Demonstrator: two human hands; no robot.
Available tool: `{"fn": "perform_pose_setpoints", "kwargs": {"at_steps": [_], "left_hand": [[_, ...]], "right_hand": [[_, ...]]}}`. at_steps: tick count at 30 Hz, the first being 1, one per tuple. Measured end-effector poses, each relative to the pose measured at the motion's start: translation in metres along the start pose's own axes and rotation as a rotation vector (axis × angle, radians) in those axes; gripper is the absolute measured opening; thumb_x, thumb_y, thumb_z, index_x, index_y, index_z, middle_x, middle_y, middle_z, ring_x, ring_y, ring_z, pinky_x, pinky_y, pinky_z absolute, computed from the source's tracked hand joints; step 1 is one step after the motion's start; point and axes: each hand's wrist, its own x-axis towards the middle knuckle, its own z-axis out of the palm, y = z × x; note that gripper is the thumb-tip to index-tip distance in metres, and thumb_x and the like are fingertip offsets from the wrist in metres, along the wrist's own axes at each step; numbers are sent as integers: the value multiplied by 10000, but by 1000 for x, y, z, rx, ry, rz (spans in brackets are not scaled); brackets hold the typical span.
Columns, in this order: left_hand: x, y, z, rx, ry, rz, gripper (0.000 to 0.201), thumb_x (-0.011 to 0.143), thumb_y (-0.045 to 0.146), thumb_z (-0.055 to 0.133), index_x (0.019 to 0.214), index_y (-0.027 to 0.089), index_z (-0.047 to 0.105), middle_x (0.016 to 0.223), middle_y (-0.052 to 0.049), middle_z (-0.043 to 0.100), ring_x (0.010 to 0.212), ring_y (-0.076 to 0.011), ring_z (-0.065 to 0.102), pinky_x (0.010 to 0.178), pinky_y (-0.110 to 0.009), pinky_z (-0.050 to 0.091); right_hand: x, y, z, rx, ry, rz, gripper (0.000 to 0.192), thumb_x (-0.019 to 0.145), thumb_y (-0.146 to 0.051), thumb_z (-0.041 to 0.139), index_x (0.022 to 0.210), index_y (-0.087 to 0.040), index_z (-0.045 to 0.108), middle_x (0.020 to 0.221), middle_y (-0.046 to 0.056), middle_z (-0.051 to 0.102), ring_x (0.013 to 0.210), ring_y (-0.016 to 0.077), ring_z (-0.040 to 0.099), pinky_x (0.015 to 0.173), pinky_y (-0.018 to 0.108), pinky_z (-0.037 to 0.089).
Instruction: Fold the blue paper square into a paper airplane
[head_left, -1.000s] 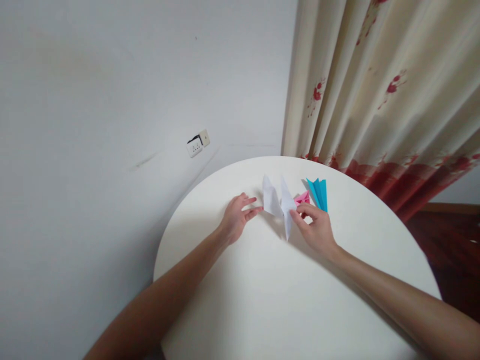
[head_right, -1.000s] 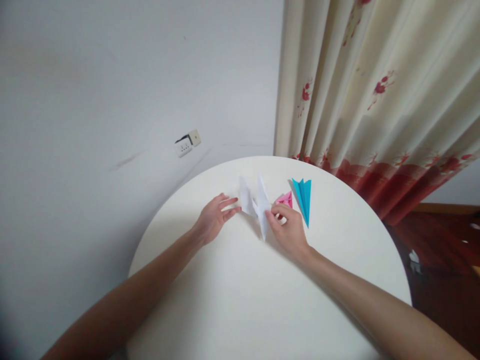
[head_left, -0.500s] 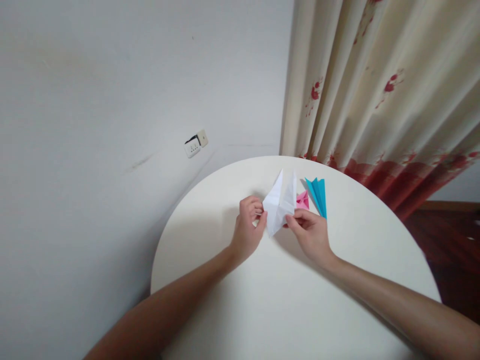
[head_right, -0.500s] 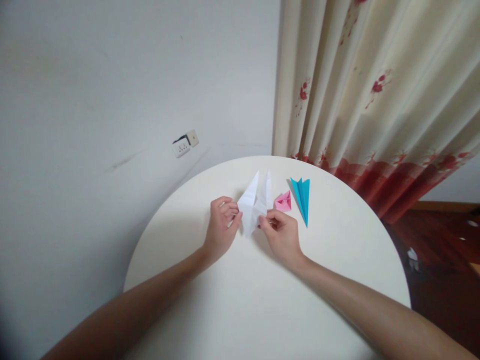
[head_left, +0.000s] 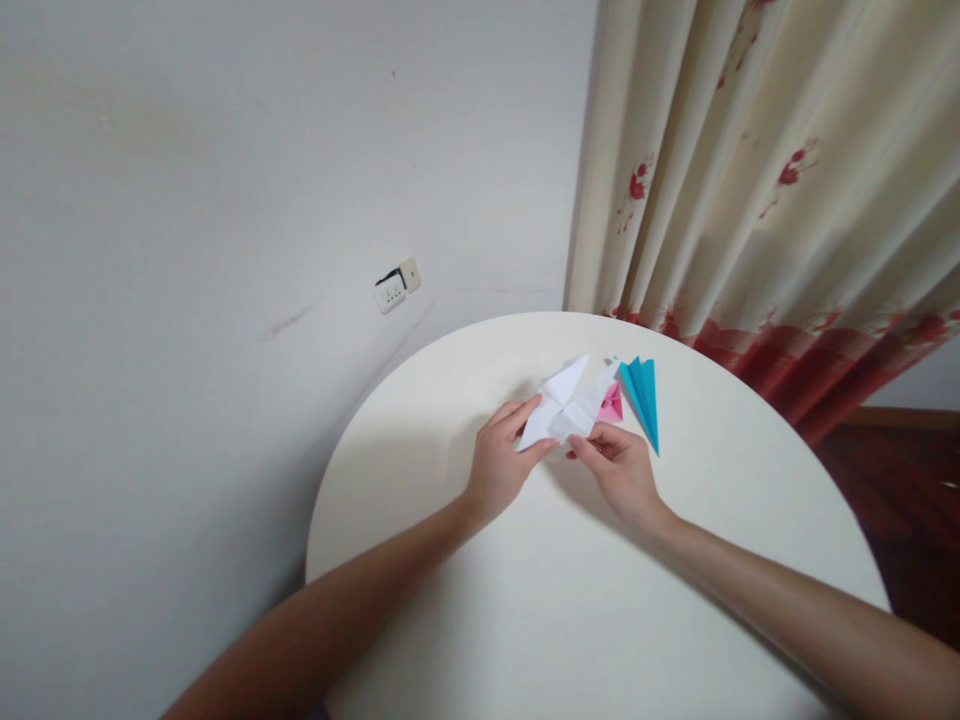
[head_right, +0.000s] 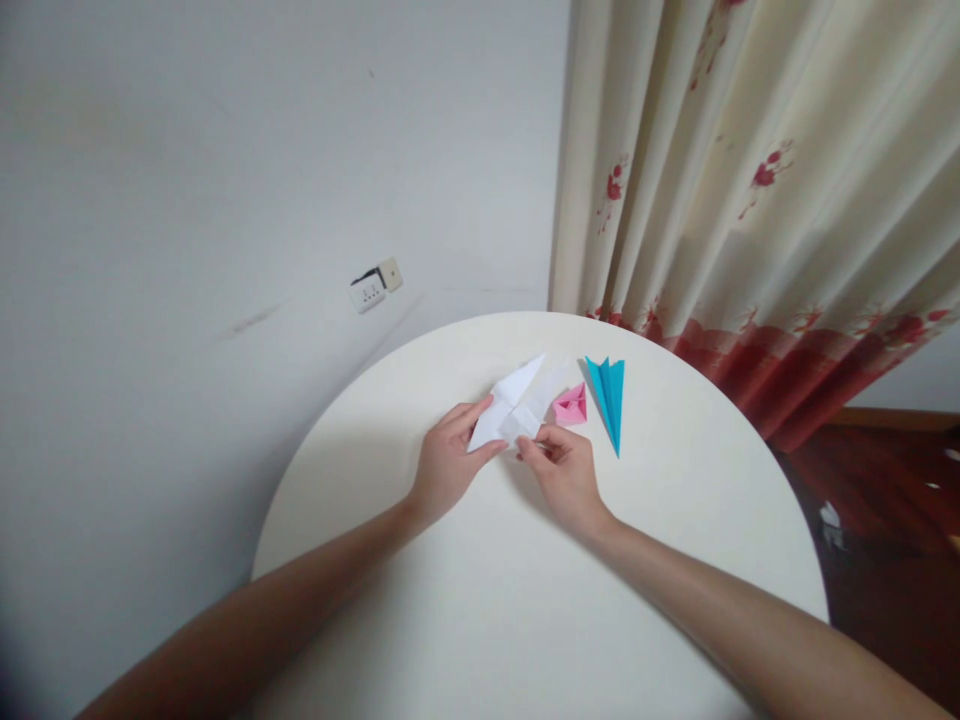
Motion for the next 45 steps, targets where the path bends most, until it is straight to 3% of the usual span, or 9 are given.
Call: {"fn": "perform_pose_setpoints", "kwargs": {"at_steps": [8,13,16,20,25,32,38,41,45], "left_hand": [[2,4,-9,161,58,82,347,936,195,598,1268,220,693,1066,-67,708,978,-189,669,880,-286,522],[8,1,-15,165,82,46,287,1002,266,515,1161,220,749,1057,-65,740,954,-185,691,858,-283,529],[9,2,-17,129,101,44,280,1007,281,514,1102,222,771,1100,-68,746,1007,-198,694,899,-302,529],[7,6,-17,121,117,82,260,996,259,537,1105,228,771,1080,-61,749,980,-190,699,883,-295,532],[6,9,-15,128,134,99,248,990,246,544,1070,215,778,1039,-63,750,954,-182,700,871,-289,532],[7,19,-17,143,138,50,244,969,248,545,980,217,786,957,-56,726,862,-171,679,769,-264,522],[16,3,-25,-76,190,-274,325,886,338,614,609,175,662,709,-21,659,685,-160,607,588,-239,439],[21,-11,-25,-420,251,-544,298,778,427,699,649,160,669,642,-10,643,618,-165,598,608,-273,463],[25,-26,-20,-608,228,-682,331,671,453,734,753,135,696,730,-52,694,671,-196,646,655,-308,505]], "right_hand": [[4,4,-3,-69,-17,56,376,808,-529,733,652,-214,600,662,27,657,573,163,554,531,294,466],[14,-5,-19,-375,278,-319,304,784,-445,787,899,-244,589,931,42,630,857,230,602,764,387,514],[19,-10,-29,-550,171,-485,173,890,-408,682,980,-261,671,1089,78,667,1086,288,593,973,500,454],[22,-7,-32,-564,36,-443,229,990,-373,537,932,-272,734,987,55,744,999,272,645,979,503,443],[18,-2,-26,-565,-80,-335,193,894,-454,703,927,-278,776,946,47,785,904,289,673,892,480,472],[13,3,-24,-700,-112,-504,69,877,-340,742,914,-282,749,1004,51,757,1045,308,639,947,518,406],[10,1,-26,-913,-66,-821,102,916,-176,675,890,-270,702,975,19,751,1006,252,626,961,496,338],[4,-2,-22,-962,-140,-927,137,927,-114,642,919,-239,696,922,24,750,927,218,625,928,449,366],[-4,2,-13,-1034,-350,-857,145,939,-105,601,929,-201,709,845,48,721,817,206,605,799,372,419]]}}
